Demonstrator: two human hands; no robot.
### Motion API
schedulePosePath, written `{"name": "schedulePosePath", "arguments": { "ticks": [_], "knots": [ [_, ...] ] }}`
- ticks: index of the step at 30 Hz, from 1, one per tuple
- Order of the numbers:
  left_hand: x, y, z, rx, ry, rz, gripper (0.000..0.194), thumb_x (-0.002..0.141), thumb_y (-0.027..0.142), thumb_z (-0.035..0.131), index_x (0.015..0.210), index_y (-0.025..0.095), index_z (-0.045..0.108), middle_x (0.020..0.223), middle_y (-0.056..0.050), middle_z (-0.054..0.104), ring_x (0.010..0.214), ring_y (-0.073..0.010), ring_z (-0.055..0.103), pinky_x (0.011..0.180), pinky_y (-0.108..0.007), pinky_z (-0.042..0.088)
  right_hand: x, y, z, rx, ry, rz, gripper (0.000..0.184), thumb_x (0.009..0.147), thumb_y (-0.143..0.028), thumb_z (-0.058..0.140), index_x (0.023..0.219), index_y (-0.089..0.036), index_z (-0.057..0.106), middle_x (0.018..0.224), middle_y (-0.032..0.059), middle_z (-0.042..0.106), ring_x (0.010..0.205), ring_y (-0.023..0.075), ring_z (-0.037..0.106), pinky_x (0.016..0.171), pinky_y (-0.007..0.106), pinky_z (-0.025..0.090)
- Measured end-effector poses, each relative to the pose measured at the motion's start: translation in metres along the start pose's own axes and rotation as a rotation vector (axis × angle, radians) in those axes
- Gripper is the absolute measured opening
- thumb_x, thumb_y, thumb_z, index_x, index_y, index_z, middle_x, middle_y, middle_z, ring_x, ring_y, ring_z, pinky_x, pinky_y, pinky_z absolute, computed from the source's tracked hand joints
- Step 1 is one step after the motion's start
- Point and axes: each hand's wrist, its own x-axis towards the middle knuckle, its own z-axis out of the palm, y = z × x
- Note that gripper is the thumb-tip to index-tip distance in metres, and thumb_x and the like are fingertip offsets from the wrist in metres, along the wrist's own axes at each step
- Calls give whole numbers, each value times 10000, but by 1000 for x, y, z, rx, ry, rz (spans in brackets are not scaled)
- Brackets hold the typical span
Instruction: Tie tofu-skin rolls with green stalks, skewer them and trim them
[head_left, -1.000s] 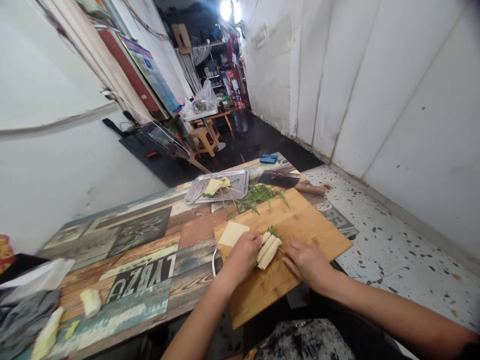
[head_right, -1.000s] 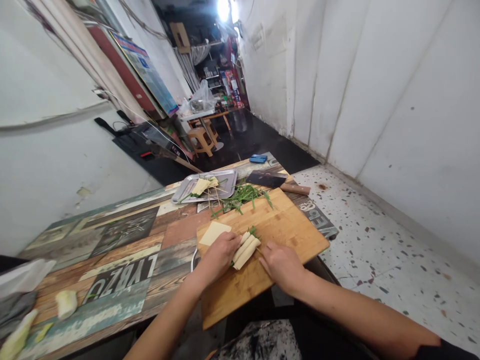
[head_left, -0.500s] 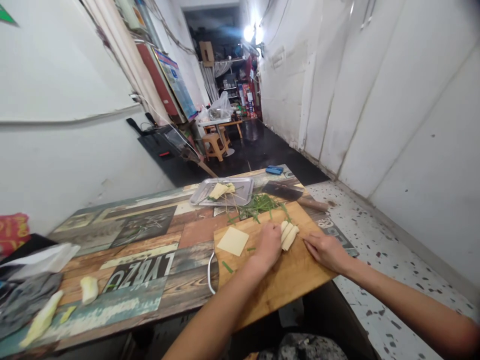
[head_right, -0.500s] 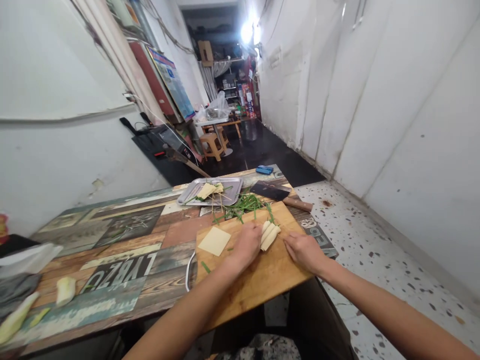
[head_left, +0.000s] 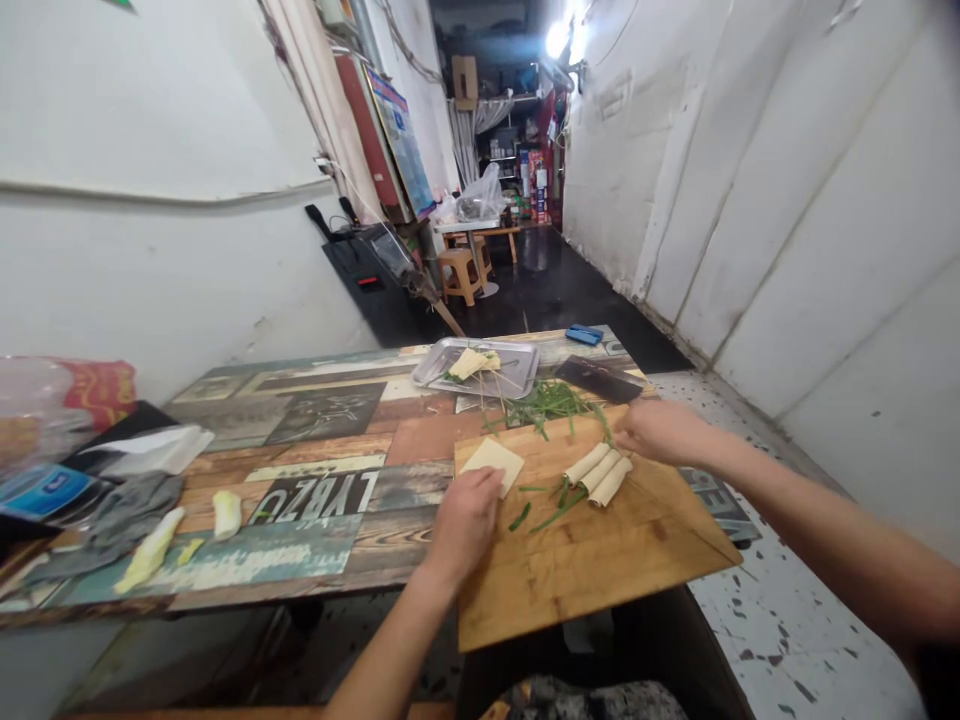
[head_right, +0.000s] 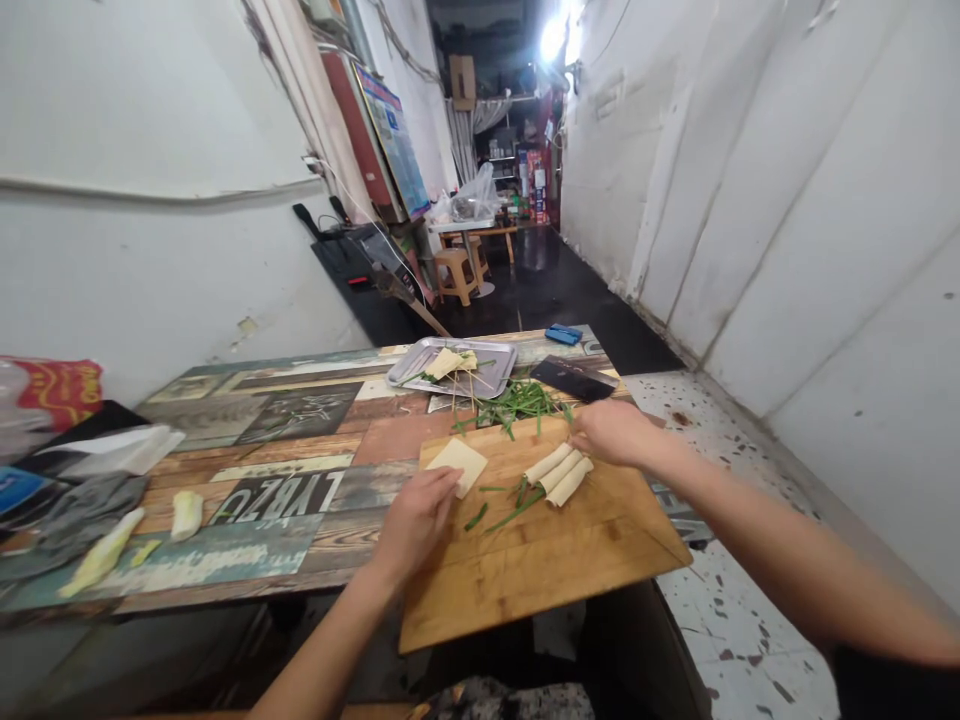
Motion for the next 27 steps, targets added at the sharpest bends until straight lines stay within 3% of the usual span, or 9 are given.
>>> {"name": "schedulePosePath", "arguments": {
  "ticks": [3,5,7,10,14,16,18,22,27],
  "knots": [
    [-13,-22,-11,98,12,-3,189,922,171,548,1034,139,697,1036,-111,713,947,-251,629,843,-397,537,48,-25,0,139,89,-252,233,909,-288,536,946,-205,750,987,81,740,969,202,670,782,242,469],
    [-15,-26,-13,114,-29,15,175,904,198,601,1048,139,683,1058,-104,703,972,-249,612,861,-395,525,77,-39,6,165,71,-314,204,877,-278,586,987,-219,748,1022,72,736,1006,201,661,824,240,476],
    [-14,-21,-11,139,-87,32,168,898,208,617,1045,146,670,1055,-94,693,981,-248,599,850,-392,517,101,-42,13,96,46,-175,219,860,-234,594,1014,-180,740,1056,117,723,1023,234,657,836,270,492],
    [-7,-4,-6,210,-217,74,144,905,162,589,1035,153,651,993,-75,679,953,-248,591,812,-390,503,131,-25,22,-13,36,39,293,838,-221,623,1087,-88,701,1119,208,678,1074,309,627,858,343,511],
    [3,8,-1,305,-389,91,76,886,115,581,922,145,640,894,-69,653,854,-247,584,727,-372,483,160,2,27,-51,-12,24,790,682,-347,810,1383,-133,514,1288,227,572,1215,366,528,915,394,503],
    [5,8,0,308,-404,97,75,893,118,565,861,142,628,869,-71,642,834,-242,580,711,-364,471,173,8,26,-57,-83,-5,1029,615,-376,855,1497,-189,361,1356,227,521,1259,381,495,942,409,487],
    [3,7,1,264,-405,135,116,914,132,539,832,147,618,843,-62,639,807,-225,578,689,-347,460,186,11,23,-32,-180,-53,1113,588,-364,870,1528,-214,295,1384,210,517,1270,366,500,970,391,466],
    [-8,8,-6,164,-381,221,156,921,138,526,793,173,608,801,-33,641,764,-208,585,657,-332,450,203,13,17,46,-261,-176,957,631,-269,834,1480,-210,396,1400,136,550,1223,266,565,940,267,457],
    [-13,15,-26,-10,-258,216,148,935,142,483,932,177,627,827,-43,664,781,-197,607,696,-320,490,198,2,19,-66,-169,-221,381,768,-172,668,1145,-134,707,1098,140,717,1001,252,669,772,251,462]
  ]
}}
